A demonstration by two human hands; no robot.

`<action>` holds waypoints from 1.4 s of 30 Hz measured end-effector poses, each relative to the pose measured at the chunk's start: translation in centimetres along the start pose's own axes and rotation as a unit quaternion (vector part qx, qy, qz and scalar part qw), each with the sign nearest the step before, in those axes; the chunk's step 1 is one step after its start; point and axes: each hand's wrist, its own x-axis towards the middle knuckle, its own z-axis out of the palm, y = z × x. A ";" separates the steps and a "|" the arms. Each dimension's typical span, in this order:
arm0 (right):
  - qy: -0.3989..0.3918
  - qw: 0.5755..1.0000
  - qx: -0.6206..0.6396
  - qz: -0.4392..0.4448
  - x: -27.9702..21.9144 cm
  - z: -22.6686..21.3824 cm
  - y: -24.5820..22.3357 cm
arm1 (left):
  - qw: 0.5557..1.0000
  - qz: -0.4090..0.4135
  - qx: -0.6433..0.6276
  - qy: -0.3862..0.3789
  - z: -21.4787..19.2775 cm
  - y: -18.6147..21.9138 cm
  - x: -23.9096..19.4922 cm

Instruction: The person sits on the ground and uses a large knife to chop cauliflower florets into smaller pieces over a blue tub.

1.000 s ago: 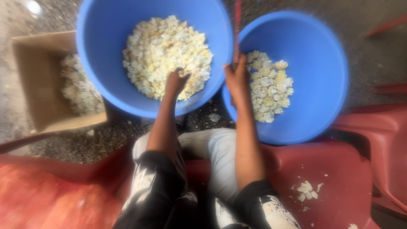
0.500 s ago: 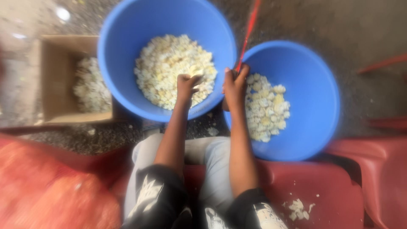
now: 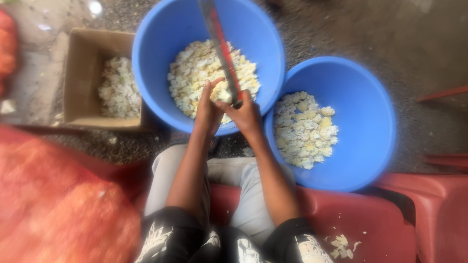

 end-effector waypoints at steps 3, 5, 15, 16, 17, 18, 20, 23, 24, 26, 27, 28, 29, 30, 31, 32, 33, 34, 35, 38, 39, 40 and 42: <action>0.046 0.990 -0.120 -0.053 0.6 0.4 -0.3 | 0.999 0.019 0.012 -0.026 -0.3 -0.2 1.6; 0.028 0.989 -0.142 -0.023 1.1 1.0 -0.3 | 0.999 0.019 0.018 -0.037 -1.4 -0.5 2.3; 0.012 0.982 -0.185 -0.016 1.6 2.5 1.0 | 0.976 -0.012 0.207 0.074 -3.1 -1.0 5.0; 0.001 0.987 -0.159 -0.009 1.5 2.5 1.0 | 0.968 -0.010 0.238 0.083 -2.6 -0.4 4.7; -0.009 0.991 -0.132 -0.001 1.3 2.5 1.0 | 0.959 -0.008 0.269 0.092 -2.0 0.2 4.5; -0.021 0.994 -0.105 0.007 1.0 2.6 0.9 | 0.960 0.032 0.269 0.071 -1.6 0.7 4.0; -0.013 0.995 -0.101 -0.001 0.5 2.8 0.5 | 0.956 0.114 0.268 0.029 -1.0 1.4 3.3; 0.001 0.996 -0.078 -0.032 0.4 3.0 -0.3 | 0.980 0.043 0.195 0.021 -0.9 1.6 3.5; 0.007 0.997 -0.067 -0.044 0.4 3.0 -0.5 | 0.976 0.060 0.205 0.042 -1.0 1.3 3.8; -0.019 0.996 -0.083 0.008 0.2 3.2 -1.0 | 0.966 0.093 0.224 0.083 -1.2 0.4 4.3; -0.031 0.995 -0.090 0.035 0.1 3.3 -1.1 | 0.969 0.094 0.216 0.078 -1.5 0.1 4.5; -0.016 0.996 -0.089 0.012 0.0 3.4 -1.0 | 0.971 0.095 0.206 0.073 -1.7 -0.2 4.6; -0.001 0.996 -0.089 -0.010 -0.1 3.5 -0.8 | 0.973 0.095 0.197 0.068 -1.9 -0.5 4.6; 0.015 0.995 -0.089 -0.032 -0.2 3.6 -0.4 | 0.973 0.095 0.196 0.068 -2.0 -0.7 4.8; 0.002 0.997 -0.080 -0.006 -0.1 3.7 0.0 | 0.974 0.096 0.196 0.068 -2.1 -1.0 4.9; -0.010 0.997 -0.070 0.020 0.0 3.9 0.6 | 0.974 0.097 0.195 0.069 -2.2 -1.2 5.2; -0.022 0.997 -0.060 0.045 0.1 4.0 1.2 | 0.971 0.097 0.207 0.071 -2.2 -1.4 5.5; -0.020 0.997 -0.050 0.054 0.1 4.1 1.8 | 0.968 0.097 0.218 0.073 -2.2 -1.7 5.8; -0.018 0.997 -0.040 0.062 0.1 4.2 2.4 | 0.966 0.097 0.229 0.076 -2.2 -1.9 6.0; -0.024 0.993 -0.016 0.115 0.5 4.1 3.4 | 0.956 0.071 0.269 0.095 -2.3 -2.4 6.4; -0.030 0.990 -0.008 0.139 0.4 4.0 3.4 | 0.951 0.076 0.289 0.077 -2.5 -2.3 6.6; -0.042 0.983 0.057 0.170 0.2 3.8 3.2 | 0.946 0.081 0.307 0.060 -2.7 -2.0 6.9; -0.065 0.955 0.184 0.225 -0.2 2.7 2.5 | 0.944 0.101 0.314 0.024 -2.6 -1.7 6.9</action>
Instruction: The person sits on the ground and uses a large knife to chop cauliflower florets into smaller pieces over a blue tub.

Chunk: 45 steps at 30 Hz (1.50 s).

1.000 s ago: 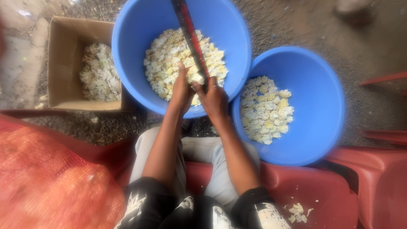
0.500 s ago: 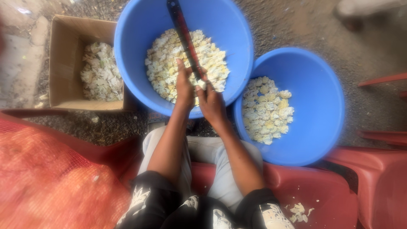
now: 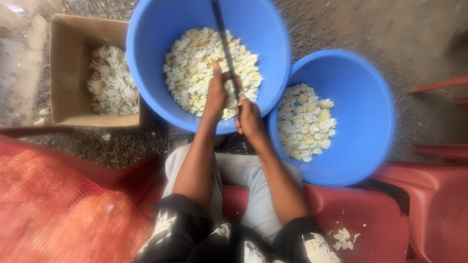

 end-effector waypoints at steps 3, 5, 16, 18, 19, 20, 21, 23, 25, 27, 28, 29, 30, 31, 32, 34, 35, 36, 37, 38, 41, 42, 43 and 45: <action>-0.021 0.999 -0.020 0.014 -0.8 -1.1 -1.4 | 0.994 0.004 -0.100 -0.036 0.2 0.9 -0.1; -0.047 0.997 0.052 -0.015 -1.6 -2.2 -2.2 | 0.965 -0.071 -0.245 -0.055 0.2 1.5 -0.2; -0.570 0.754 0.306 0.114 -4.8 10.5 -13.6 | 0.970 0.052 -0.230 0.061 0.9 1.0 -1.0; -0.567 0.760 0.304 0.087 -6.5 11.8 -15.3 | 0.955 -0.066 -0.288 0.017 -0.3 2.1 0.3; -0.566 0.762 0.304 0.075 -7.4 12.3 -15.3 | 0.953 -0.072 -0.295 0.015 -0.8 2.6 0.2; -0.516 0.824 0.231 -0.036 -8.4 11.3 -14.5 | 0.948 -0.085 -0.305 0.012 -1.0 2.8 -0.4; -0.455 0.865 0.152 -0.148 -9.4 9.0 -13.3 | 0.948 -0.072 -0.306 0.053 -0.9 2.9 -0.9; -0.284 0.936 0.060 -0.198 -10.6 5.4 -9.9 | 0.943 -0.040 -0.306 0.127 -0.3 3.6 -1.0; -0.026 0.974 -0.082 -0.210 -8.9 3.0 -5.7 | 0.946 -0.089 -0.304 0.066 0.0 3.9 -0.7; 0.120 0.925 -0.232 -0.274 -7.0 0.8 -1.8 | 0.948 -0.117 -0.294 0.029 0.3 3.8 -0.7; 0.111 0.924 -0.244 -0.274 -5.7 -0.4 -0.8 | 0.951 -0.116 -0.286 0.025 0.5 3.8 -0.6; 0.102 0.922 -0.256 -0.273 -4.8 -1.2 -0.1 | 0.954 -0.115 -0.277 0.022 0.6 3.8 -0.7; 0.092 0.929 -0.275 -0.229 -4.2 -1.4 0.3 | 0.960 -0.112 -0.254 0.023 0.6 3.8 -0.8; 0.080 0.935 -0.292 -0.185 -3.7 -1.1 0.4 | 0.967 -0.110 -0.230 0.024 0.5 3.8 -0.8; 0.064 0.937 -0.311 -0.144 -3.1 -0.7 0.2 | 0.972 -0.104 -0.208 0.029 0.4 3.9 -0.6; 0.052 0.933 -0.326 -0.145 -2.5 0.3 -0.1 | 0.976 -0.078 -0.201 0.024 -0.1 3.7 -0.4; 0.046 0.931 -0.333 -0.144 -2.4 0.6 0.0 | 0.978 -0.067 -0.196 0.022 -0.2 3.4 -0.4; 0.044 0.926 -0.339 -0.162 -2.3 0.6 0.1 | 0.981 -0.061 -0.183 0.018 -0.2 3.1 -0.3; 0.042 0.920 -0.345 -0.181 -2.3 0.5 0.3 | 0.984 -0.054 -0.170 0.014 -0.2 2.8 -0.2; 0.041 0.914 -0.350 -0.200 -2.2 0.6 0.5 | 0.987 -0.047 -0.156 0.009 -0.2 2.6 -0.2; 0.041 0.922 -0.296 -0.248 -2.1 1.0 1.0 | 0.983 -0.070 -0.170 -0.008 -0.3 2.1 0.0; 0.041 0.923 -0.305 -0.233 -2.1 1.2 1.0 | 0.979 -0.069 -0.191 -0.023 -0.4 1.9 0.1; 0.041 0.923 -0.314 -0.219 -2.3 1.4 0.9 | 0.974 -0.068 -0.213 -0.039 -0.6 1.8 0.0; 0.044 0.920 -0.328 -0.210 -2.6 1.5 0.6 | 0.964 -0.067 -0.253 -0.053 -0.7 1.6 -0.2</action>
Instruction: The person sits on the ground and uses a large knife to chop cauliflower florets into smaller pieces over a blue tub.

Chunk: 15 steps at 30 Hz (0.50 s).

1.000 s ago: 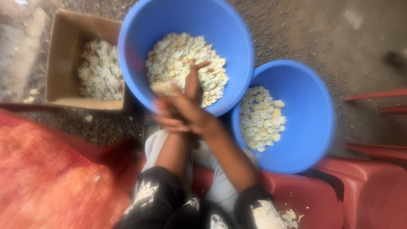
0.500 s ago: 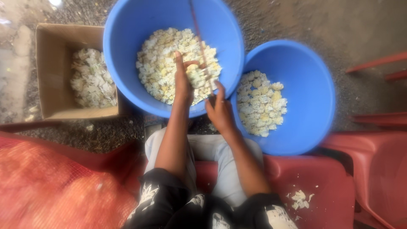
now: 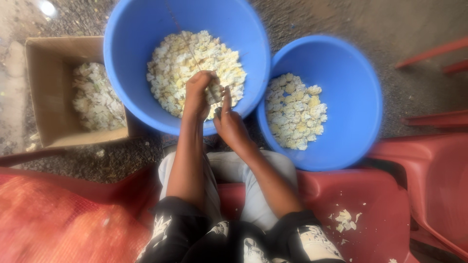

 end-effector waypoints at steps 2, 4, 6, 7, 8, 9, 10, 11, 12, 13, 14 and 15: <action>0.007 1.000 -0.011 -0.014 0.0 -0.1 -0.6 | 0.999 0.003 -0.036 0.000 -0.3 0.3 -0.5; 0.009 0.999 -0.045 0.014 0.2 -0.3 -1.3 | 1.000 -0.007 -0.028 0.011 -0.1 0.6 -0.6; -0.006 0.995 -0.081 0.056 0.5 -0.5 -1.9 | 0.999 -0.011 -0.021 0.034 0.1 0.6 -0.4; -0.022 0.991 -0.100 0.087 0.7 -0.6 -2.0 | 0.998 -0.012 -0.018 0.051 0.2 0.4 -0.1; -0.038 0.985 -0.118 0.118 1.0 -0.7 -1.9 | 0.997 -0.012 -0.014 0.068 0.2 0.1 0.2; -0.018 0.982 -0.160 0.102 1.3 -0.7 -1.8 | 0.997 -0.012 -0.007 0.081 -0.2 -0.3 0.4; 0.001 0.976 -0.202 0.087 1.7 -0.7 -1.5 | 0.995 -0.013 0.001 0.095 -0.6 -0.7 0.6; 0.021 0.968 -0.241 0.070 2.1 -0.4 -1.3 | 0.994 -0.013 0.011 0.108 -1.2 -0.9 0.8; 0.020 0.966 -0.250 0.064 2.4 -0.4 -0.9 | 0.992 -0.025 0.013 0.119 -1.7 -1.0 1.0; 0.020 0.964 -0.260 0.060 2.7 -0.6 -0.2 | 0.991 -0.037 0.013 0.130 -2.0 -1.0 1.1; 0.019 0.961 -0.270 0.055 2.9 -0.8 0.3 | 0.989 -0.049 0.014 0.141 -2.1 -0.9 1.2; 0.036 0.971 -0.231 0.041 2.9 -1.0 0.7 | 0.989 -0.055 0.042 0.132 -2.1 -0.8 1.0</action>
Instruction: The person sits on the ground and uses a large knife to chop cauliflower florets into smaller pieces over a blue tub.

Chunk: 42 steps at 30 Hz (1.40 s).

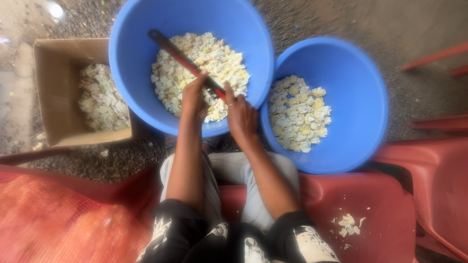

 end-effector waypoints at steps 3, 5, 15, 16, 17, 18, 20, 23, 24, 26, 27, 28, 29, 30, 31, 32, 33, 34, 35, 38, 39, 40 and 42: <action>-0.004 0.986 0.161 0.032 0.2 -0.8 0.3 | 0.998 -0.014 0.047 -0.031 0.8 1.1 -1.2; -0.082 0.938 0.313 0.123 0.1 -1.9 0.2 | 0.997 -0.032 0.025 -0.063 1.9 1.6 -2.2; 0.136 0.938 0.320 -0.003 1.2 -0.5 3.9 | 0.987 0.014 0.055 -0.149 4.1 1.8 -4.0; 0.112 0.942 0.316 0.014 1.1 -0.7 3.9 | 0.988 0.025 0.061 -0.143 4.3 2.0 -4.0; 0.089 0.946 0.311 0.032 1.1 -1.0 3.8 | 0.988 0.036 0.067 -0.137 4.4 2.2 -4.0; 0.075 0.944 0.320 0.023 1.0 -1.5 3.8 | 0.984 0.053 0.093 -0.139 4.4 2.2 -4.2; 0.047 0.940 0.337 0.008 0.7 -2.4 3.9 | 0.975 0.087 0.145 -0.142 3.8 2.2 -4.2; 0.008 0.942 0.335 -0.005 0.7 -2.9 4.3 | 0.963 0.106 0.154 -0.194 3.2 1.6 -3.6; -0.022 0.941 0.336 0.029 0.8 -2.7 4.4 | 0.958 0.092 0.191 -0.191 3.2 1.5 -3.6; -0.082 0.933 0.335 0.099 1.4 -2.1 4.9 | 0.944 0.063 0.264 -0.187 3.2 1.4 -3.8; -0.079 0.920 0.359 0.132 1.7 -1.6 5.1 | 0.937 0.049 0.288 -0.191 3.2 1.5 -4.1; -0.074 0.906 0.382 0.163 2.2 -1.3 5.3 | 0.929 0.037 0.311 -0.197 3.2 1.8 -4.3; -0.069 0.891 0.405 0.194 2.5 -1.1 5.5 | 0.920 0.026 0.335 -0.202 3.4 2.0 -4.4; -0.070 0.828 0.520 0.199 2.6 -1.3 6.0 | 0.940 0.029 0.255 -0.226 3.6 2.2 -4.5; -0.070 0.750 0.627 0.200 2.6 -1.9 6.6 | 0.952 0.031 0.173 -0.249 3.7 2.3 -4.5; -0.070 0.658 0.723 0.198 2.5 -2.4 6.6 | 0.958 0.031 0.091 -0.270 3.7 2.5 -4.5; -0.060 0.696 0.692 0.182 2.3 -2.8 6.3 | 0.963 0.039 0.106 -0.247 3.7 2.7 -4.5; -0.052 0.733 0.657 0.165 2.0 -3.5 6.1 | 0.967 0.047 0.118 -0.221 3.8 2.6 -4.5; -0.044 0.769 0.621 0.147 1.6 -4.0 5.8 | 0.970 0.056 0.129 -0.196 3.8 2.7 -4.5; 0.009 0.890 0.452 0.056 0.8 -4.3 4.5 | 0.971 0.073 0.115 -0.199 3.6 2.6 -4.3; -0.023 0.898 0.436 0.057 0.4 -4.1 4.3 | 0.970 0.068 0.144 -0.185 3.5 2.5 -4.3; -0.055 0.905 0.419 0.058 0.1 -3.8 4.3 | 0.968 0.063 0.173 -0.172 3.6 2.4 -4.2; -0.092 0.915 0.387 0.062 0.1 -3.0 4.4 | 0.960 0.062 0.202 -0.183 3.5 2.2 -4.1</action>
